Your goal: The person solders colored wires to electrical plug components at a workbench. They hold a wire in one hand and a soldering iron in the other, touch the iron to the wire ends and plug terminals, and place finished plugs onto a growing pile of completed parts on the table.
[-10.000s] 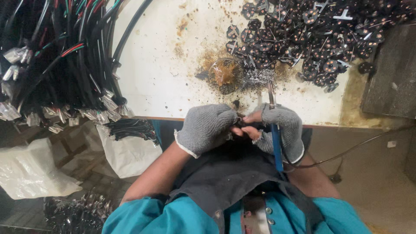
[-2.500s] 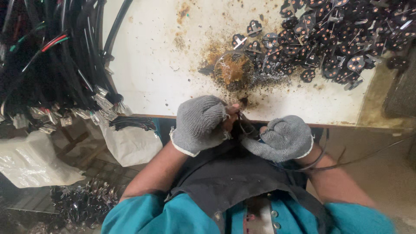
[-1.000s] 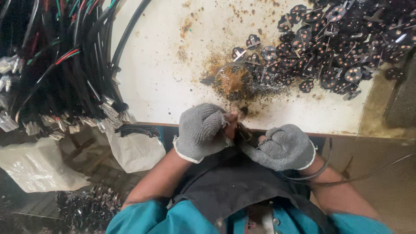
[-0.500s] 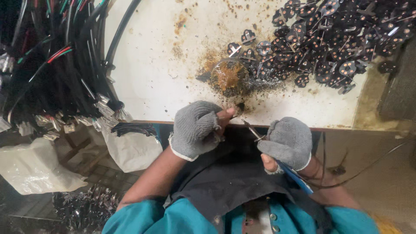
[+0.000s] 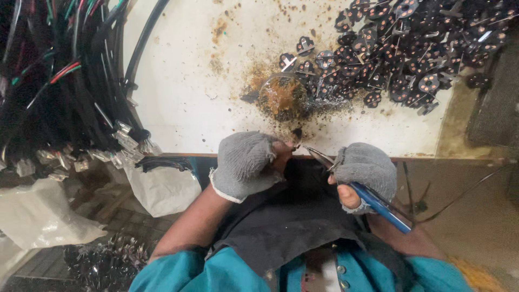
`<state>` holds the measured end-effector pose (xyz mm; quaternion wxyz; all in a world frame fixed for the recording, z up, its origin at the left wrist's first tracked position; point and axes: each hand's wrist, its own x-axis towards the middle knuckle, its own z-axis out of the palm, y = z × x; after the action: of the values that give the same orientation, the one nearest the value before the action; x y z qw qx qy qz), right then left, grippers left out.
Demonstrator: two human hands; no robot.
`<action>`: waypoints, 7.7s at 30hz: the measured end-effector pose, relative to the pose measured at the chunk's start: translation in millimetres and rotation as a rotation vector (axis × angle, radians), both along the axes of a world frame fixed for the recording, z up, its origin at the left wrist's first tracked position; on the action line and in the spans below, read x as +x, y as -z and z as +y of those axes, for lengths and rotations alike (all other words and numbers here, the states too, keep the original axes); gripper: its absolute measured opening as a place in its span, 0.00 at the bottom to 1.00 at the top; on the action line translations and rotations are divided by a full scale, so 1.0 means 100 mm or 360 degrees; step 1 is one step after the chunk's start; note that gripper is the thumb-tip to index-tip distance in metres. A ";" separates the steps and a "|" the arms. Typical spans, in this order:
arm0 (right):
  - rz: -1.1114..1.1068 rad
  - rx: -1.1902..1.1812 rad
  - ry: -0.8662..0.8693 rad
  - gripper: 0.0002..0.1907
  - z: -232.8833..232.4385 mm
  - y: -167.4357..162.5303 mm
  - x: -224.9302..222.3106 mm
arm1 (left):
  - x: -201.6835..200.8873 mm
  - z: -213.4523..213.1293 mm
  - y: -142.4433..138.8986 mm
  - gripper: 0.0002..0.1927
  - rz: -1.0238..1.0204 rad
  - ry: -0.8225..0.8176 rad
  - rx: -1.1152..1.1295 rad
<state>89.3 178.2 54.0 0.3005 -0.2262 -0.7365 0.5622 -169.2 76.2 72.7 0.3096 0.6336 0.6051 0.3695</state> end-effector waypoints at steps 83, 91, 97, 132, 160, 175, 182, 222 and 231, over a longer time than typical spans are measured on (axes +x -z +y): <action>-0.0622 0.0299 0.0204 0.09 0.24 -0.21 -0.75 | -0.43 0.13 0.06 0.16 0.0607 0.0306 0.0031; -0.0465 0.0201 0.0285 0.15 0.11 -0.42 -0.54 | -0.44 0.12 0.05 0.20 0.0602 0.0296 0.0111; -0.0529 0.0222 0.0404 0.15 0.02 -0.23 -0.49 | -0.37 0.08 0.05 0.17 0.0649 0.0267 0.0121; -0.0448 0.0531 0.0219 0.09 0.11 -0.35 -0.53 | -0.38 0.08 -0.03 0.13 0.0657 0.0224 0.0123; -0.0642 -0.0078 0.0160 0.18 0.10 -0.46 -0.57 | -0.53 -0.08 -0.49 0.09 0.0832 -0.0580 0.0308; -0.0669 0.0480 0.0242 0.07 0.08 -0.16 -0.67 | -1.59 0.07 -0.83 0.18 0.1806 -0.0939 -0.0484; -0.0443 -0.0831 0.0396 0.15 0.04 -0.34 -0.49 | -1.07 -0.03 -1.12 0.05 0.0605 -0.0555 -0.0164; -0.1182 -0.0938 -0.0050 0.12 0.11 -0.27 -0.26 | 0.19 0.00 -0.20 0.06 -0.0661 -0.0209 -0.0662; -0.0758 -0.0598 0.0115 0.04 0.10 -0.34 -0.39 | 0.18 0.11 -0.18 0.08 -0.0530 -0.0244 -0.0615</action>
<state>50.4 188.6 88.1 0.0921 -0.4293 -0.6609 0.6087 -151.6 86.8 90.7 0.4913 0.4454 0.6514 0.3687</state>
